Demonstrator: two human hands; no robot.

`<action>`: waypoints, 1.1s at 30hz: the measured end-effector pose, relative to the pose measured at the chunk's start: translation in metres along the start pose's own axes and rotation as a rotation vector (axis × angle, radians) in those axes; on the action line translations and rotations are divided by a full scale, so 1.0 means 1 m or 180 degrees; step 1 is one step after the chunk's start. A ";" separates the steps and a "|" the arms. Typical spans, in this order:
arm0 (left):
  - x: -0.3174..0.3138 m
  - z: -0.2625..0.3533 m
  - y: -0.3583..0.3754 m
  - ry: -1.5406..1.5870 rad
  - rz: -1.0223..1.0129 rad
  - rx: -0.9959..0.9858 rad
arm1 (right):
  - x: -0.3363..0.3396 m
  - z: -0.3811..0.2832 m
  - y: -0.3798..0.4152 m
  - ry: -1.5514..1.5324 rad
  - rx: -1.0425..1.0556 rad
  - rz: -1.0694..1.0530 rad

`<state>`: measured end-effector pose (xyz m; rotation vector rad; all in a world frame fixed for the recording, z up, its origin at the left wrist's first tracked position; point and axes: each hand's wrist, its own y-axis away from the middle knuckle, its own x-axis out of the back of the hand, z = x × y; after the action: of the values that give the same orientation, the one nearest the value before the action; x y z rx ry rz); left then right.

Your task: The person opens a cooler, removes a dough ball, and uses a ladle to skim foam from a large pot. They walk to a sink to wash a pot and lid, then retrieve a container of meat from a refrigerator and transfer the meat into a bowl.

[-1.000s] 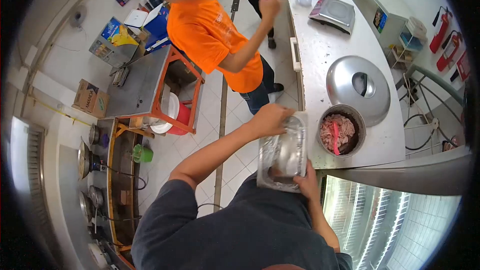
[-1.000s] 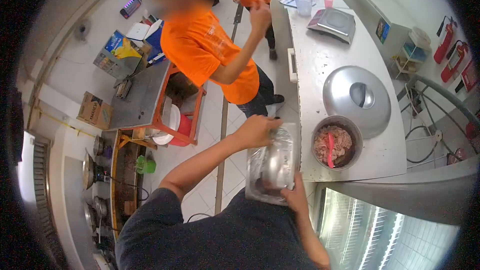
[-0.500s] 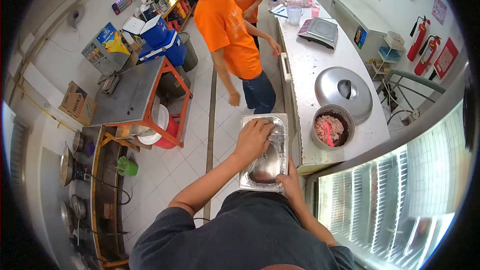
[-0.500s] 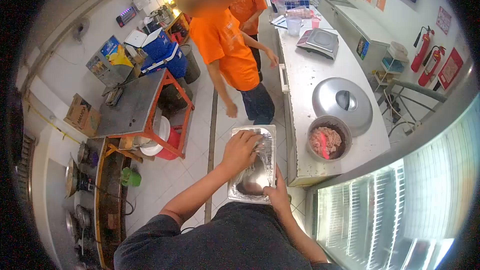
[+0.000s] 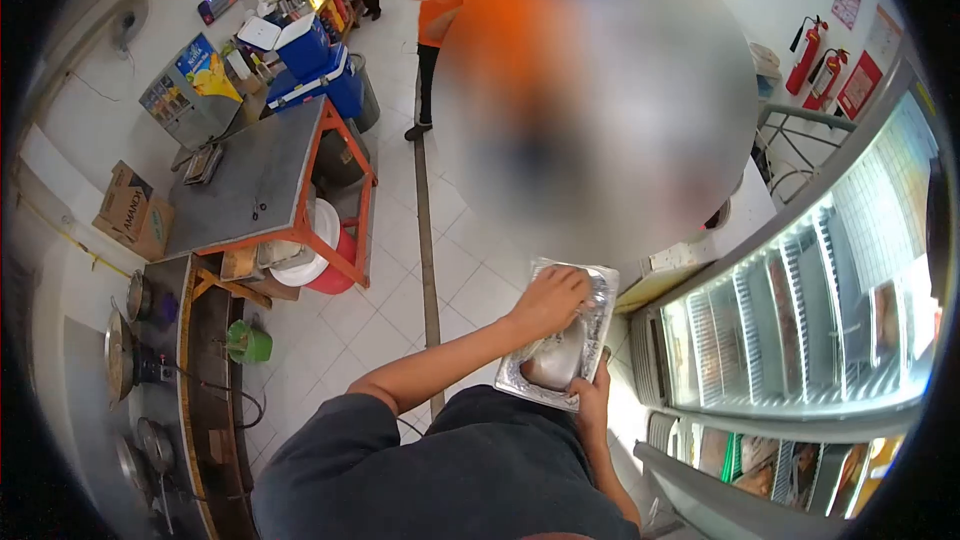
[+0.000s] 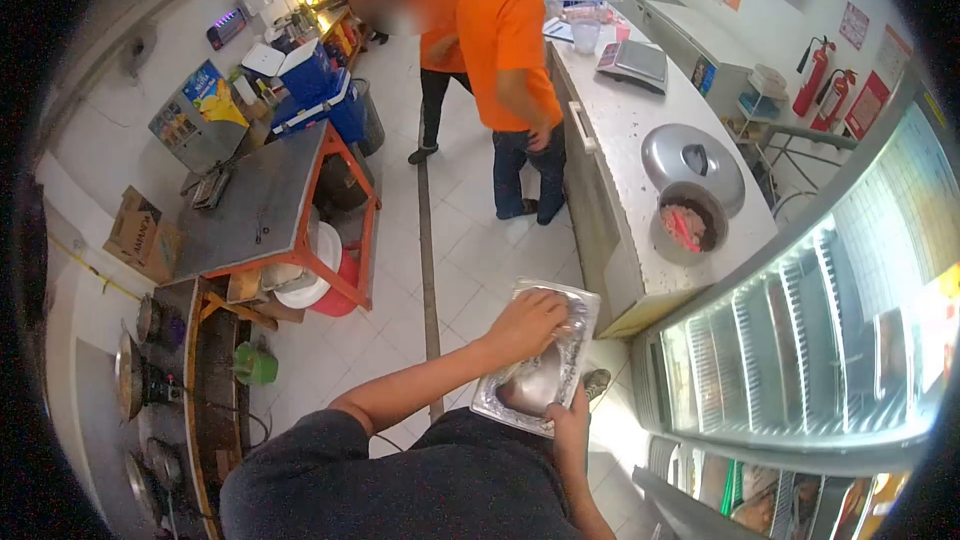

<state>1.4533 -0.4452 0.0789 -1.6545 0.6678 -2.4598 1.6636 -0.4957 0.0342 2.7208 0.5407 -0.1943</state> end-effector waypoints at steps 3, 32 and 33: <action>-0.008 0.032 0.023 0.0164 -0.0149 -0.0168 | -0.004 0.011 0.052 -0.0089 0.0100 0.0359; -0.004 0.619 0.343 0.2197 -0.2279 -0.3198 | 0.066 0.186 0.701 0.0405 0.0431 0.3966; 0.006 0.654 0.374 0.2176 -0.2327 -0.3431 | 0.069 0.186 0.741 0.0533 0.0321 0.4153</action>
<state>1.9826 -0.9784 0.1352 -1.3177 2.0849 -3.5805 2.0058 -1.1799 0.0845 2.5962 -1.2291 0.3510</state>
